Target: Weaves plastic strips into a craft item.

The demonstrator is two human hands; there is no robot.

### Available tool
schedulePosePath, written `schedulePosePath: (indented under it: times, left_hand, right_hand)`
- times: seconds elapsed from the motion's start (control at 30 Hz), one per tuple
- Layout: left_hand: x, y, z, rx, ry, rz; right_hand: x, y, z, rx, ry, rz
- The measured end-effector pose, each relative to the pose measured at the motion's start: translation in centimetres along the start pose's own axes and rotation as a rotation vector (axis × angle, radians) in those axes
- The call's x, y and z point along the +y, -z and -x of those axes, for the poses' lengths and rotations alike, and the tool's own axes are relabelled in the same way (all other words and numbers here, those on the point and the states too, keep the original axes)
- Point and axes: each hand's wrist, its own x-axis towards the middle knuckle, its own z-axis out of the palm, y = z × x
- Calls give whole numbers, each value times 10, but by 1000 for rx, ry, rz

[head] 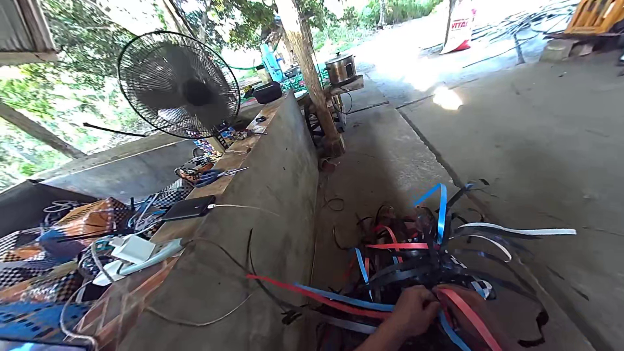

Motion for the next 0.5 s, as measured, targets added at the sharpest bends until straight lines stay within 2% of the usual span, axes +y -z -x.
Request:
schedulePosePath:
  times: [0.07,0.1,0.27,0.37,0.5]
  left_hand:
    - [0,-7,2,52,-48,-113]
    - [3,-10,4,80,-62,-149]
    - [6,-21,9,276,-208,-297]
    - [3,-20,9,278,-125,-335]
    - [1,-14,6,175,52,-213]
  right_hand:
    - [-17,7,-12,-173,-205,106]
    - [-18,7,-17,-228,-246,152]
    - [-42,20,-31,-511,-191,478]
    - [-33,22,-31,-508,-194,360]
    - [-21,19,-22,-340,-250,116]
